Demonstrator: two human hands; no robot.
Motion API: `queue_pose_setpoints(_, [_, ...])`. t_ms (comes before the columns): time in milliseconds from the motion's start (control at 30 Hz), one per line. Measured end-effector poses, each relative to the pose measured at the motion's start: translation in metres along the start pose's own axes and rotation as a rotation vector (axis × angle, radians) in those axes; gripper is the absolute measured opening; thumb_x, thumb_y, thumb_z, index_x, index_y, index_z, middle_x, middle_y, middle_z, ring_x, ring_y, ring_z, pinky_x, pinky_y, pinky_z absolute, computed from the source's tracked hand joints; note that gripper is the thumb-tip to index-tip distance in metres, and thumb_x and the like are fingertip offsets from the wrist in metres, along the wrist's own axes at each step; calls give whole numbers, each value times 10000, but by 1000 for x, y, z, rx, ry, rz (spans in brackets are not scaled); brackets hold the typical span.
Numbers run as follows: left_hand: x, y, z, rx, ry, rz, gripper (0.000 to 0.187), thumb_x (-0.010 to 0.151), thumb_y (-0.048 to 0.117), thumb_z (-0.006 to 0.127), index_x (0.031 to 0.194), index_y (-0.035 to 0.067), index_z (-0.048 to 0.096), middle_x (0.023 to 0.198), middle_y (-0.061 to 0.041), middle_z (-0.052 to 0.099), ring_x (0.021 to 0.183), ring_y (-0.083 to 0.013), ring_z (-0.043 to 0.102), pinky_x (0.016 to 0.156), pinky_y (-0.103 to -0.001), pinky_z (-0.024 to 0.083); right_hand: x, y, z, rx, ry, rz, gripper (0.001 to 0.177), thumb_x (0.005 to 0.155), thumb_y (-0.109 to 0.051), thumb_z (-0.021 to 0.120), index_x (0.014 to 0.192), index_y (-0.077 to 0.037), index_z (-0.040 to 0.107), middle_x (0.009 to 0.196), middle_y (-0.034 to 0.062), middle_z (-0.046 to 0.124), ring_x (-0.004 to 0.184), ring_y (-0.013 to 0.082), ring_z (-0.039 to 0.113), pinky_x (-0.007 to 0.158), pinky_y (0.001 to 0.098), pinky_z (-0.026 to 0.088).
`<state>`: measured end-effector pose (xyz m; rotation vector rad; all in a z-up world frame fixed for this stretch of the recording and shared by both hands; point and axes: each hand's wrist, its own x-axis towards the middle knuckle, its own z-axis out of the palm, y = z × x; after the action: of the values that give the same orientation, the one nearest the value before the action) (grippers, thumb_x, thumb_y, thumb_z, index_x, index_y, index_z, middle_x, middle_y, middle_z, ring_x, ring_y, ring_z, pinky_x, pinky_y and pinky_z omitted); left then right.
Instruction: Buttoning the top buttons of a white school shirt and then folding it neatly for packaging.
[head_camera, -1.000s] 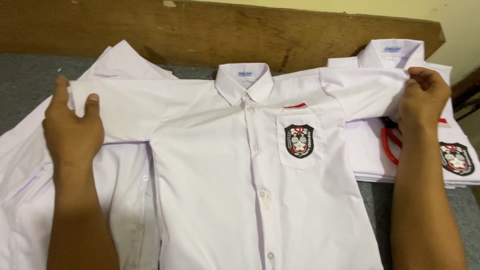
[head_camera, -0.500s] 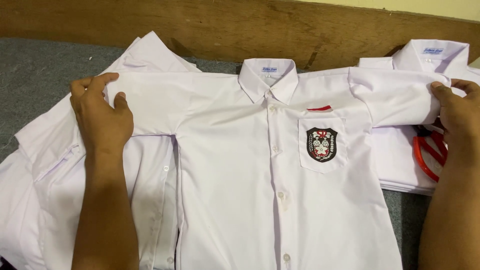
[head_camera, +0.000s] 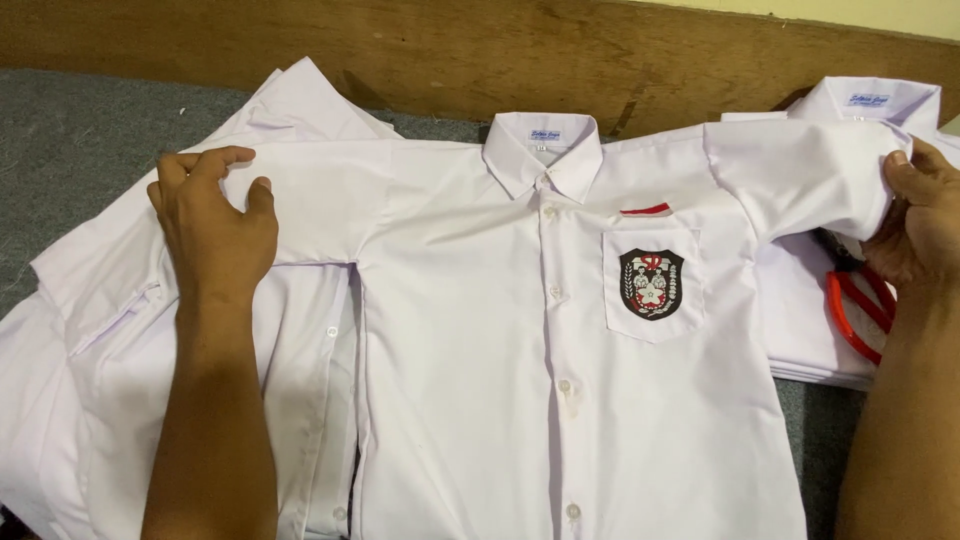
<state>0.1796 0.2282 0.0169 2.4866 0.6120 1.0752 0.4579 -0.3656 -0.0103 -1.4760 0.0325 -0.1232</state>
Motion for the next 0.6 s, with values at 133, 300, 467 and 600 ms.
queue_pose_setpoints(133, [1,-11,6,23,24,75,259,963,44,739,1217,92,724,1192,-162,522,1101,-400,491,939,-527,447,-1,-6,-3,-122,10,111,453,1050,-269,563,1485,-384,513,1069,-255,672,920,-96,661,669,193,598])
queue_pose_setpoints(300, [-1,0,2,-13,-16,35,261,978,45,709,1234,91,705,1225,-144,517,1162,-387,471,1005,-542,395,-22,-27,-7,-76,-198,217,259,1059,-316,483,1297,-236,545,1145,-123,650,1004,56,636,838,293,566])
queue_pose_setpoints(467, [-2,2,1,-33,-35,50,257,984,27,713,1232,90,697,1241,-141,516,1192,-393,468,1041,-557,361,-28,-35,-2,56,-251,278,462,949,-360,597,1395,-241,615,1188,-134,772,1054,66,775,787,298,659])
queue_pose_setpoints(600, [-3,1,2,-29,-35,55,244,996,48,702,1234,103,698,1232,-133,530,1183,-389,468,1037,-545,355,-19,-35,2,-157,-93,247,387,985,-372,623,1358,-274,597,1237,-129,724,1105,56,715,889,333,612])
